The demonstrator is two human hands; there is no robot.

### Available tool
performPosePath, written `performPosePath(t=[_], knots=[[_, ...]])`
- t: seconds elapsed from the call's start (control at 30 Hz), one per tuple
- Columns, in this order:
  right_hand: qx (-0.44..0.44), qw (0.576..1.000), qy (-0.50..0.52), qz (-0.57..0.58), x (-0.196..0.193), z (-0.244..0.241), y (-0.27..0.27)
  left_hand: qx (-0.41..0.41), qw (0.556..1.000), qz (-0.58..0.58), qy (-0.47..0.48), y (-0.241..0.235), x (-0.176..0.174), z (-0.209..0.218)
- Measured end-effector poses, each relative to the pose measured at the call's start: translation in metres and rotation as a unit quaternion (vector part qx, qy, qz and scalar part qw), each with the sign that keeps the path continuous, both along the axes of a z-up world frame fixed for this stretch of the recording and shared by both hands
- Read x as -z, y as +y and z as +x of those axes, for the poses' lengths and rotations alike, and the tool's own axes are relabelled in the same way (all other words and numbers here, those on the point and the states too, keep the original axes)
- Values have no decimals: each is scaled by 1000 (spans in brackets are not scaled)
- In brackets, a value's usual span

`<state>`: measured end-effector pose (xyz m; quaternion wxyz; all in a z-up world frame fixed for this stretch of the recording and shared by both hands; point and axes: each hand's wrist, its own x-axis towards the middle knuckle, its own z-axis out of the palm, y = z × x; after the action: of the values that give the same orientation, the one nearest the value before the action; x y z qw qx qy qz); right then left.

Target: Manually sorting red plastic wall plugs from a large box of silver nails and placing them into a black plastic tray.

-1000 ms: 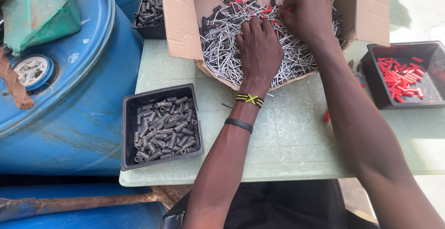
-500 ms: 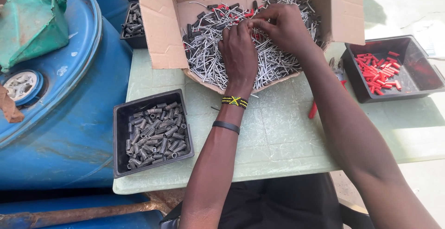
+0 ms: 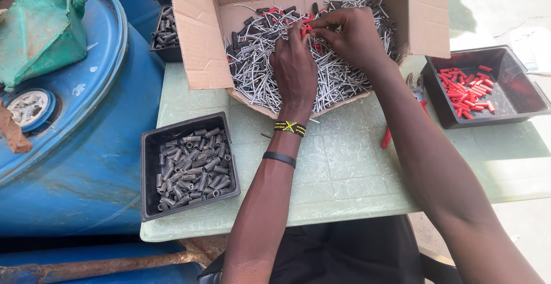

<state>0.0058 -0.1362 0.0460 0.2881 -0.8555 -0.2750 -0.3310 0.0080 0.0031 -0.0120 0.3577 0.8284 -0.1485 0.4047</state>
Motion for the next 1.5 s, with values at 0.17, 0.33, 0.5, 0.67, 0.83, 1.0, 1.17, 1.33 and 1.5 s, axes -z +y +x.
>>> performPosePath(t=[0.17, 0.33, 0.5, 0.67, 0.83, 1.0, 1.17, 1.33, 1.5], knots=[[17, 999, 9, -26, 8, 8, -5, 19, 999, -24, -11, 3, -7, -5], [-57, 997, 34, -38, 5, 4, -3, 19, 999, -39, -13, 4, -10, -9], [106, 985, -81, -105, 10, 9, -7, 49, 977, -190, -84, 6, -20, -13], [196, 972, -56, -116, 22, 15, -12, 68, 966, -240, -69, 8, -18, -14], [209, 969, -1, -132, 23, 15, -10, 55, 972, -214, -76, 8, -17, -12], [202, 970, -19, -136, 33, 27, -14, 150, 985, -8, -85, 2, -14, -11], [205, 970, 57, -117, 23, 29, -13, 168, 983, 31, -62, 1, -10, -8], [199, 970, 56, -130, 20, 29, -12, 171, 983, 32, -53, 2, -10, -8], [148, 975, 25, -162, 17, 32, -13, 177, 983, 17, -54, 2, -10, -9]])
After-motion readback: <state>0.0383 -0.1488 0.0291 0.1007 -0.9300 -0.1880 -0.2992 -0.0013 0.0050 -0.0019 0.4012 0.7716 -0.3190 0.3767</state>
